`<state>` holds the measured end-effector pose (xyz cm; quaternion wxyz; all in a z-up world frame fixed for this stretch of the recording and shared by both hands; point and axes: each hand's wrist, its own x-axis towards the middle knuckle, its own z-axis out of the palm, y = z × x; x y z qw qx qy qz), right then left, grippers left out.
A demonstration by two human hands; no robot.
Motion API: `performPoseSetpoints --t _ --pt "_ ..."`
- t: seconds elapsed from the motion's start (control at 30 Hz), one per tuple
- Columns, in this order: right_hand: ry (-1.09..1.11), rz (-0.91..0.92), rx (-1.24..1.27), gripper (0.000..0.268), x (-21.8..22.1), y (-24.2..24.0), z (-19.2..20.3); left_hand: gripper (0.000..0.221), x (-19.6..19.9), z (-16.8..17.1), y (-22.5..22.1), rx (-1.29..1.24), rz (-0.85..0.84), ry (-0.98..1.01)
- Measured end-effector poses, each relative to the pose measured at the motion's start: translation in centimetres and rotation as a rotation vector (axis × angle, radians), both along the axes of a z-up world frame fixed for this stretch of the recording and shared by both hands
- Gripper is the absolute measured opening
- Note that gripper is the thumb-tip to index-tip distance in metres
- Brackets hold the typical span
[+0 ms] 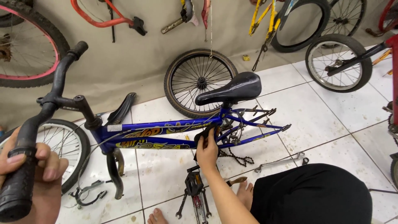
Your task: A person wipes down a blue and yellow bicycle frame with a black cloth while holding it steady by the handlebars.
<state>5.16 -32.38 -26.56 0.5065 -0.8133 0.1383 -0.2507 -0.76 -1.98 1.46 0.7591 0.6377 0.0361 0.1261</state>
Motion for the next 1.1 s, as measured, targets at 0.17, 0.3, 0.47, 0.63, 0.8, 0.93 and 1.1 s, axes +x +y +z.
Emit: performPoseSetpoints --t 0.17,0.3,0.47,0.63,0.8,0.93,1.1 --pt "-0.004 -0.021 0.059 0.061 0.4 0.7 -0.3 0.076 0.1 0.6 -0.6 0.017 0.040 0.025" --pt "-0.044 0.003 -0.036 0.060 0.1 1.3 -1.0 0.070 0.0 0.3 -0.1 0.008 -0.001 -0.013" --pt "0.022 -0.009 0.122 0.057 0.5 0.4 0.2 0.081 -0.8 1.4 -1.5 0.037 0.058 0.035" --pt "0.005 0.016 0.156 0.063 1.2 0.1 0.2 0.082 -0.3 1.3 -1.4 -0.003 0.042 0.031" --pt "-0.049 -0.144 0.059 0.054 2.3 -0.7 -0.4 0.074 -0.8 2.4 -2.3 -0.017 0.075 0.070" --pt "-0.124 -0.090 0.010 0.040 0.6 1.0 2.5 0.076 -0.9 2.2 -2.5 -0.002 0.067 0.044" --pt "-0.110 -0.138 0.232 0.021 2.0 -1.4 2.8 0.063 -1.2 2.7 -3.0 -0.118 0.031 -0.003"
